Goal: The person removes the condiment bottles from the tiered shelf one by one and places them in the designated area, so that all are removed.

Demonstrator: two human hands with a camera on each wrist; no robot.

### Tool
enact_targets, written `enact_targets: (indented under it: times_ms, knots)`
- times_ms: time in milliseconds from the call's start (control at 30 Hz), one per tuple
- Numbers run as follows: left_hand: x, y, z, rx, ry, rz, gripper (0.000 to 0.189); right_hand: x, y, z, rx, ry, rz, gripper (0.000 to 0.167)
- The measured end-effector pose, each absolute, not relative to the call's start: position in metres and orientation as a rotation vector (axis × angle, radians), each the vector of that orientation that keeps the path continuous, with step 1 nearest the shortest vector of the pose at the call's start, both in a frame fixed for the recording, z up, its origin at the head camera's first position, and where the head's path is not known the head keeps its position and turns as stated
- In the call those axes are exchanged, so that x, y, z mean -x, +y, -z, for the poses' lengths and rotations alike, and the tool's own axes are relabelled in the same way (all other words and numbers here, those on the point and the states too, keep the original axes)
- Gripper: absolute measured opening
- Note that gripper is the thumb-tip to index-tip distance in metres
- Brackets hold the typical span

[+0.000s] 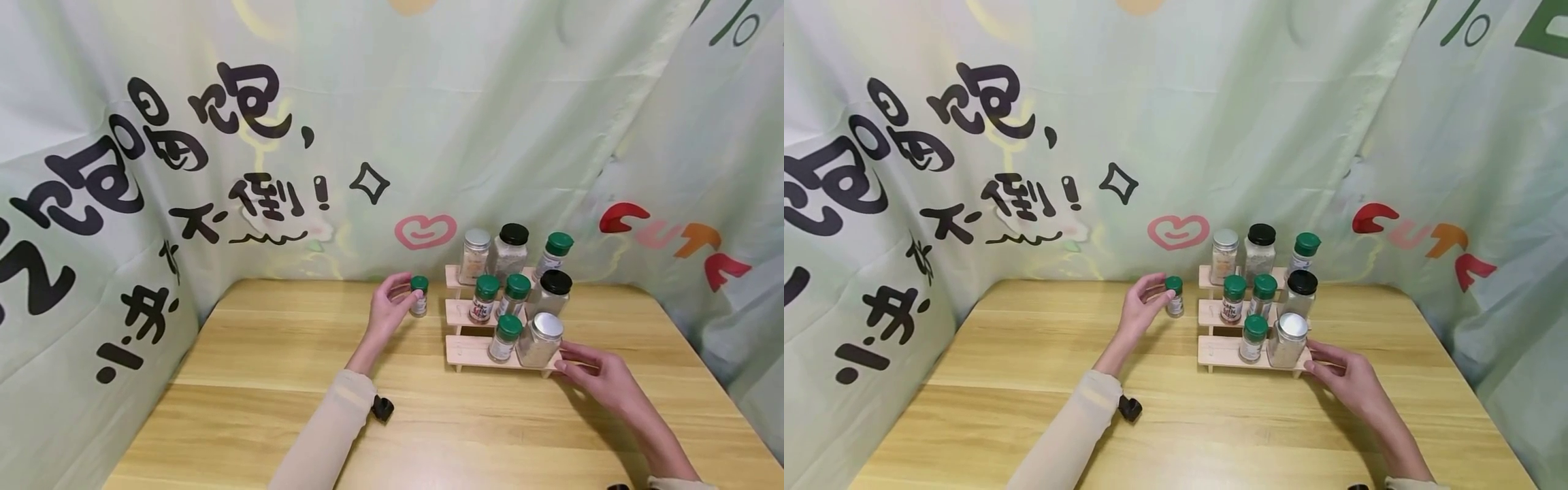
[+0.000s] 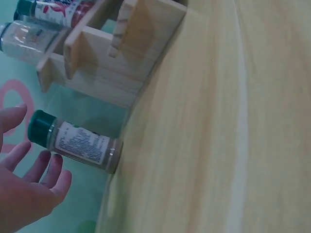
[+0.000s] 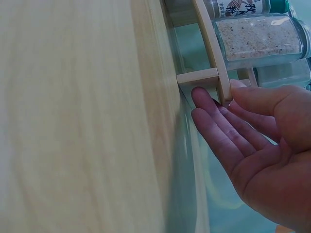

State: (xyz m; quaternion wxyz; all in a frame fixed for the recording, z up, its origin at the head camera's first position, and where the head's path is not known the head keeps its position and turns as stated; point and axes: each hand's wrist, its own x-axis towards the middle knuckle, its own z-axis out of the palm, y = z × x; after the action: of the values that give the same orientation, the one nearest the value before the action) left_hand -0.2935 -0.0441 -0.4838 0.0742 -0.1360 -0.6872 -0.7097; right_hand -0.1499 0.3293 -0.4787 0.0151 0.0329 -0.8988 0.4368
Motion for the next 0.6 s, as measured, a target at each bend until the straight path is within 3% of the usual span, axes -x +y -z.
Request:
enact_targets:
  times_ms: [600]
  knots:
    - [0.251, -0.050, 0.461, 0.361, -1.938, 2.123, 0.042, 0.152, 0.329, 0.478, -0.084, -2.857, -1.305, 0.055]
